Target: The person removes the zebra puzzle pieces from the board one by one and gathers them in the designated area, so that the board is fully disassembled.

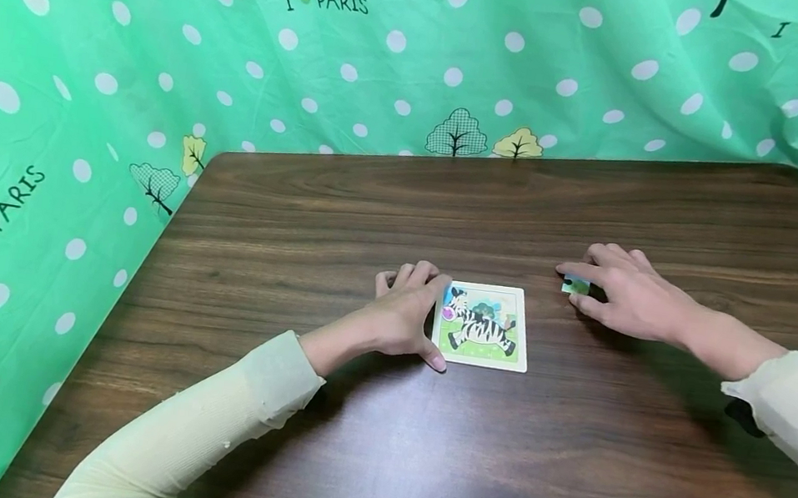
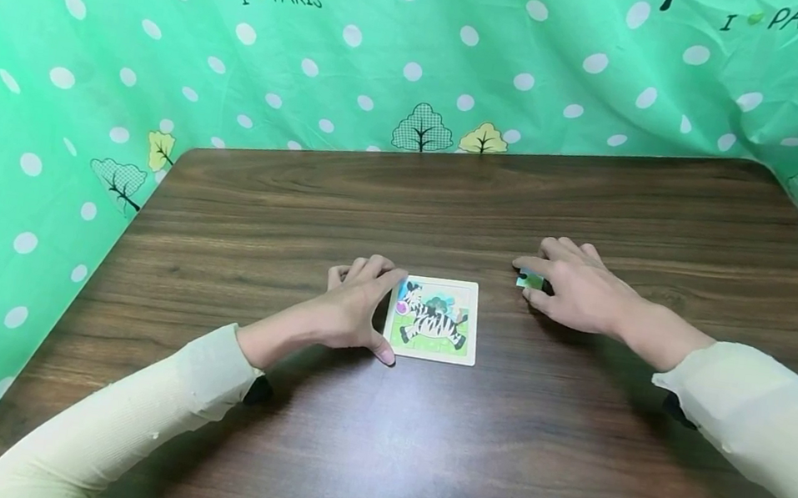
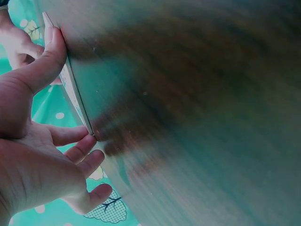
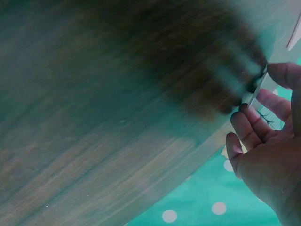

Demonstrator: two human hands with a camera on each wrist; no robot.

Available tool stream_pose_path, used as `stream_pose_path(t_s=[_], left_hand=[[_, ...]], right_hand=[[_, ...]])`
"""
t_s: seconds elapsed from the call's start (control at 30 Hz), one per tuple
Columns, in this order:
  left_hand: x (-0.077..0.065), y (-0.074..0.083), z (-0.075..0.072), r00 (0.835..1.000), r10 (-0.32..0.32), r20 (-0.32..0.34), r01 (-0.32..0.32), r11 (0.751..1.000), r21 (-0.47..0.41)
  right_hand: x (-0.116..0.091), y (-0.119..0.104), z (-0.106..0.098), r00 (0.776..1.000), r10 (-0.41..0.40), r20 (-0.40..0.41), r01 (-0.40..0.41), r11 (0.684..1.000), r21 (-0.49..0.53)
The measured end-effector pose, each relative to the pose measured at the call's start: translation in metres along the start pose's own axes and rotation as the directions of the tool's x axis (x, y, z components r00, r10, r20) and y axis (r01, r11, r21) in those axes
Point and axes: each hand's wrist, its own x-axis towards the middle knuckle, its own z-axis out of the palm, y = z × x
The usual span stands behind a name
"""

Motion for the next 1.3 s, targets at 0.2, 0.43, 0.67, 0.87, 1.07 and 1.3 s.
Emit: stream_pose_path(t_s=[0.2,0.43,0.67,0.87,1.07,1.3], left_hand=[[-0.001,-0.001,-0.001,1.000,0.002,-0.002,-0.002,1.000,-0.012],[-0.001,-0.001,0.000,1.000,-0.003,-0.002,0.003,1.000,0.000],[-0.001,0.000,0.000,1.000,-0.007,-0.003,0.007,1.000,0.005],[0.000,0.001,-0.001,1.000,-0.009,0.015,0.009,1.000,0.007],[0.000,0.000,-0.001,1.000,-0.009,0.022,0.008,1.000,0.005],[0.000,0.001,-0.001,1.000,-0.009,0.020,0.009,1.000,0.006]], right_hand=[[0.002,0.001,0.000,0.999,-0.031,-0.016,0.030,0.998,-0.061],[0.010,-0.011,-0.003,0.998,0.044,-0.042,-0.036,0.984,0.174],[0.030,-0.048,0.003,0.999,0.050,0.009,-0.049,0.894,0.446],[0.043,-0.073,0.017,0.999,0.004,0.047,-0.025,0.892,0.451],[0.045,-0.081,0.023,0.998,0.036,0.046,-0.052,0.897,0.438],[0.043,-0.082,0.025,1.000,0.004,0.026,-0.014,0.911,0.412]])
